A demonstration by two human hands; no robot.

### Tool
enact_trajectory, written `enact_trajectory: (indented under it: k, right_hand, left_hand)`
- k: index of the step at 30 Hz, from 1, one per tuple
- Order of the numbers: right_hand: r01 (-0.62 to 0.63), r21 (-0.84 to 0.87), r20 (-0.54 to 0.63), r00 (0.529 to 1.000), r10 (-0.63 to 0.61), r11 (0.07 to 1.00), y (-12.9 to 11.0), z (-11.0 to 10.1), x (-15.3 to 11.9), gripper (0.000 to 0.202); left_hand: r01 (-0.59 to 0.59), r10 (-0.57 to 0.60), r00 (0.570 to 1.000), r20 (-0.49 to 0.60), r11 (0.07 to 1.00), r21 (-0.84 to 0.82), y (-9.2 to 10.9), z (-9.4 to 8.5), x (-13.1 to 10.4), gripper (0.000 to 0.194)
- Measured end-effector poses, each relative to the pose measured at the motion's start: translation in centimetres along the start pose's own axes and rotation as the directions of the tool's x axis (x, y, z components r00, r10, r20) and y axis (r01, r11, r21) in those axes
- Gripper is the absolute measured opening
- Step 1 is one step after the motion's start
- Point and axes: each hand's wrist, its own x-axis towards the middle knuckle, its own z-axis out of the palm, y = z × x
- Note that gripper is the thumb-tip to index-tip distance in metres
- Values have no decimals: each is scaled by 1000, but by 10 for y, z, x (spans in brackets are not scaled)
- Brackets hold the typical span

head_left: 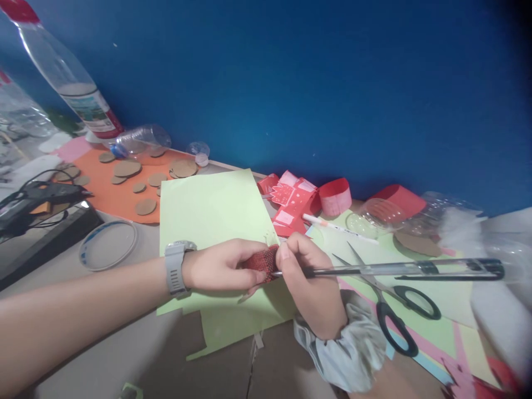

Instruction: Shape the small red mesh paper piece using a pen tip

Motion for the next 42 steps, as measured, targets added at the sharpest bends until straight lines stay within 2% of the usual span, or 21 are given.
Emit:
enact_trajectory:
  k: [42]
  right_hand:
    - [15,-41,-8,1000,-16,999,3,0,-2,27]
  left_hand:
    - [-65,66,998,20,998,-14,-2,-2,0,8]
